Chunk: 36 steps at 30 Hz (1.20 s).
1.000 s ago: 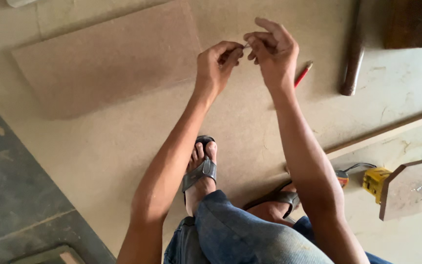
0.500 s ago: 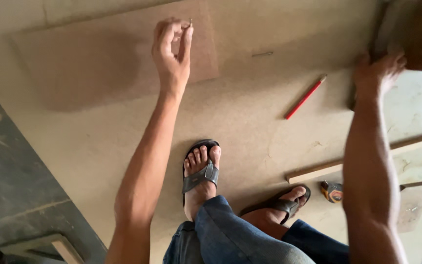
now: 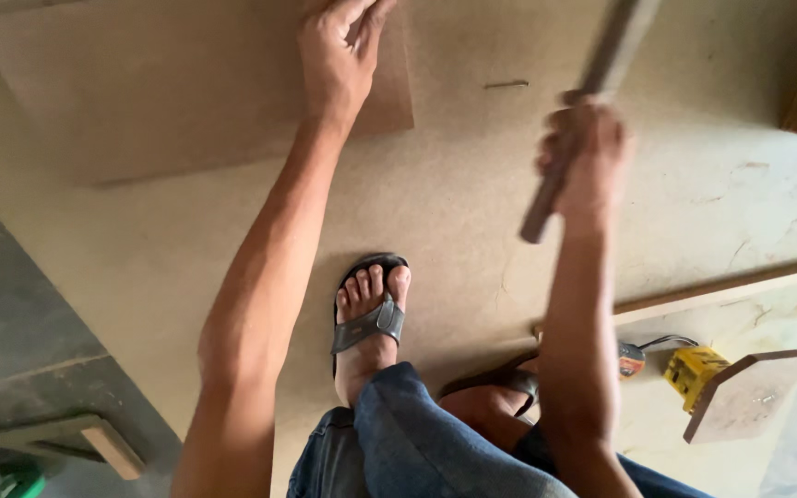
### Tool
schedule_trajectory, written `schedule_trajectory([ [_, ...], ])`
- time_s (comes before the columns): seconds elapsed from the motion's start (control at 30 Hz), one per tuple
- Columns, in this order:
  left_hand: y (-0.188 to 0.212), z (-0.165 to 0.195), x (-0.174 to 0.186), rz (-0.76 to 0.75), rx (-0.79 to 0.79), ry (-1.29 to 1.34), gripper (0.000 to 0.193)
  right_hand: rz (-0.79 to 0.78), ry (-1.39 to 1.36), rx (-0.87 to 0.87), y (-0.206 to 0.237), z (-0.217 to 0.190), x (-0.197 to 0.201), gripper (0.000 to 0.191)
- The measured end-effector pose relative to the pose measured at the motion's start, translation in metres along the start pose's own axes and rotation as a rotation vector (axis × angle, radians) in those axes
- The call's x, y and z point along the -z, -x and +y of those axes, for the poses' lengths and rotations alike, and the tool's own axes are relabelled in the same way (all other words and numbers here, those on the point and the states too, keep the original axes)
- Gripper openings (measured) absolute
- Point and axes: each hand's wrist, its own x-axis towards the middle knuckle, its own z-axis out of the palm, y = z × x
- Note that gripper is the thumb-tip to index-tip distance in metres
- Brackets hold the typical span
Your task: The person marks a rectangular wooden board using a pencil and a straight edge, then hammers nails into the marked spots. The person works on the floor in a workshop setting.
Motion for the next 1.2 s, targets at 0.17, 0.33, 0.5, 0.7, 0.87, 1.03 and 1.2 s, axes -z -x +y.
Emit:
schedule_trajectory([
  [0.17, -0.001, -0.003, 0.005, 0.002, -0.102, -0.142, 0.008, -0.214, 0.039, -0.104, 0.014, 0.010, -0.054, 0.023],
  [0.33, 0.007, 0.004, 0.000, -0.020, -0.102, -0.111, 0.008, -0.200, 0.005, -0.050, 0.007, 0.006, -0.041, 0.022],
  [0.5, 0.028, 0.022, -0.055, -0.256, -0.115, -0.194, 0.005, -0.015, 0.063, 0.007, 0.001, -0.006, 0.009, 0.012],
  [0.7, 0.042, 0.024, -0.107, -0.392, -0.356, -0.556, 0.006, 0.220, 0.121, -0.085, 0.015, -0.016, 0.082, 0.010],
  [0.87, 0.053, 0.023, -0.113, -0.491, -0.444, -0.818, 0.014, 0.298, 0.133, -0.174, 0.015, -0.012, 0.128, 0.015],
  [1.03, 0.063, 0.023, -0.114, -0.454, -0.527, -0.865, 0.023, 0.368, 0.470, -0.097, 0.010, 0.011, 0.152, 0.019],
  [1.2, 0.068, 0.022, -0.119, -0.389, -0.435, -0.617, 0.025, 0.612, 1.043, 0.489, 0.009, 0.036, 0.136, 0.038],
])
